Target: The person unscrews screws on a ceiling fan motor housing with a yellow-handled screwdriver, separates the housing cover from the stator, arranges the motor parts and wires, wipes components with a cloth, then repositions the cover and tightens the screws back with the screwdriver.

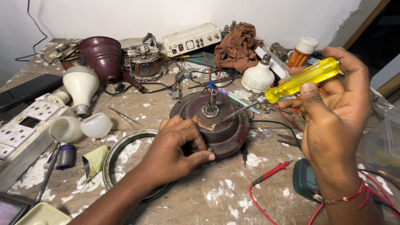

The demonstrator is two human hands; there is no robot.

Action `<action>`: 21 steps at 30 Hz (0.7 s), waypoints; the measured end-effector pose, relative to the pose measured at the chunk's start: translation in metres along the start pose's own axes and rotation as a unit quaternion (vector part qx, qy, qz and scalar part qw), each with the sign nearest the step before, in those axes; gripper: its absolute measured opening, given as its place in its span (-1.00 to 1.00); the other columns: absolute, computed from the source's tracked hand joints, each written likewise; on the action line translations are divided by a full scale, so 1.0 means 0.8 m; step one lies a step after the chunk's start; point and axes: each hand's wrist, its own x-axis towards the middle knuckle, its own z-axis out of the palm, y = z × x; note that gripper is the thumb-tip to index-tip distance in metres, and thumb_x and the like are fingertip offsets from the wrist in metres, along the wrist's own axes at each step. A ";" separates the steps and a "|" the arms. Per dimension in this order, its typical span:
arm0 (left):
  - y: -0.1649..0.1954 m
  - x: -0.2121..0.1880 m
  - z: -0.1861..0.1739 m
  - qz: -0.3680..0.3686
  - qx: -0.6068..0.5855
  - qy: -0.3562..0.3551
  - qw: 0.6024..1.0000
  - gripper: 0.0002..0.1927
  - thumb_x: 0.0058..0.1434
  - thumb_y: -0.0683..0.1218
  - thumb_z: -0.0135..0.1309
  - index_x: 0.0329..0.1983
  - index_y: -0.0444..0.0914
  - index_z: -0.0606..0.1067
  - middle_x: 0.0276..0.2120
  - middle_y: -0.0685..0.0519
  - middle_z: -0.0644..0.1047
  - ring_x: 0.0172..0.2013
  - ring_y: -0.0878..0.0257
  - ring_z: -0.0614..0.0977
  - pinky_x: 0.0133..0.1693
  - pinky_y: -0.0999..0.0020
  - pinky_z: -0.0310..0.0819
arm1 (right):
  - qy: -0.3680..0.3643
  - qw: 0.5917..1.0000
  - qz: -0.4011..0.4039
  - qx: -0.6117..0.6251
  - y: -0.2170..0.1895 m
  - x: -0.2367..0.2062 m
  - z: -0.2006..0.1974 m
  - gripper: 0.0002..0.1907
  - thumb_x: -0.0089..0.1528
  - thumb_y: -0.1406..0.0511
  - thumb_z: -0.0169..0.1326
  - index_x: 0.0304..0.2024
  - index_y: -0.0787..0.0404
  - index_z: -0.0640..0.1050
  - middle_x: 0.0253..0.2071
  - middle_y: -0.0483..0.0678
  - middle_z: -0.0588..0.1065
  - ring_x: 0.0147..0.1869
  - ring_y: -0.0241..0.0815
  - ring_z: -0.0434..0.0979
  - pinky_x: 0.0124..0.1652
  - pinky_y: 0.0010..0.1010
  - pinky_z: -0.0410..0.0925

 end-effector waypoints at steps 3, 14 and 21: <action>0.001 -0.001 -0.001 0.022 0.000 0.000 1.000 -0.76 -0.06 0.01 0.39 -0.34 -0.14 0.66 -0.41 0.16 0.51 -0.25 0.23 0.44 -0.11 0.27 0.15 | -0.004 1.000 -0.002 0.003 0.000 0.001 -0.001 -0.54 0.46 0.54 -0.09 0.39 0.28 0.18 0.18 0.27 0.48 0.06 -0.05 0.63 -0.05 -0.32 0.58; 0.001 0.000 0.003 0.030 0.011 0.019 0.999 -0.86 -0.02 -0.07 0.30 -0.39 -0.16 0.68 -0.44 0.13 0.49 -0.27 0.23 0.45 -0.10 0.29 0.18 | 0.002 1.000 0.003 0.008 -0.001 0.000 -0.003 -0.54 0.47 0.52 -0.07 0.39 0.29 0.18 0.16 0.27 0.48 0.08 -0.03 0.64 -0.09 -0.32 0.58; 0.000 -0.003 0.004 0.050 0.017 0.013 0.999 -0.73 0.08 -0.02 0.32 -0.14 -0.13 0.71 -0.43 0.17 0.51 -0.27 0.23 0.43 -0.13 0.26 0.16 | -0.006 1.000 0.000 0.002 0.000 0.000 -0.002 -0.54 0.47 0.53 -0.07 0.39 0.29 0.18 0.16 0.27 0.49 0.09 -0.03 0.64 -0.08 -0.32 0.58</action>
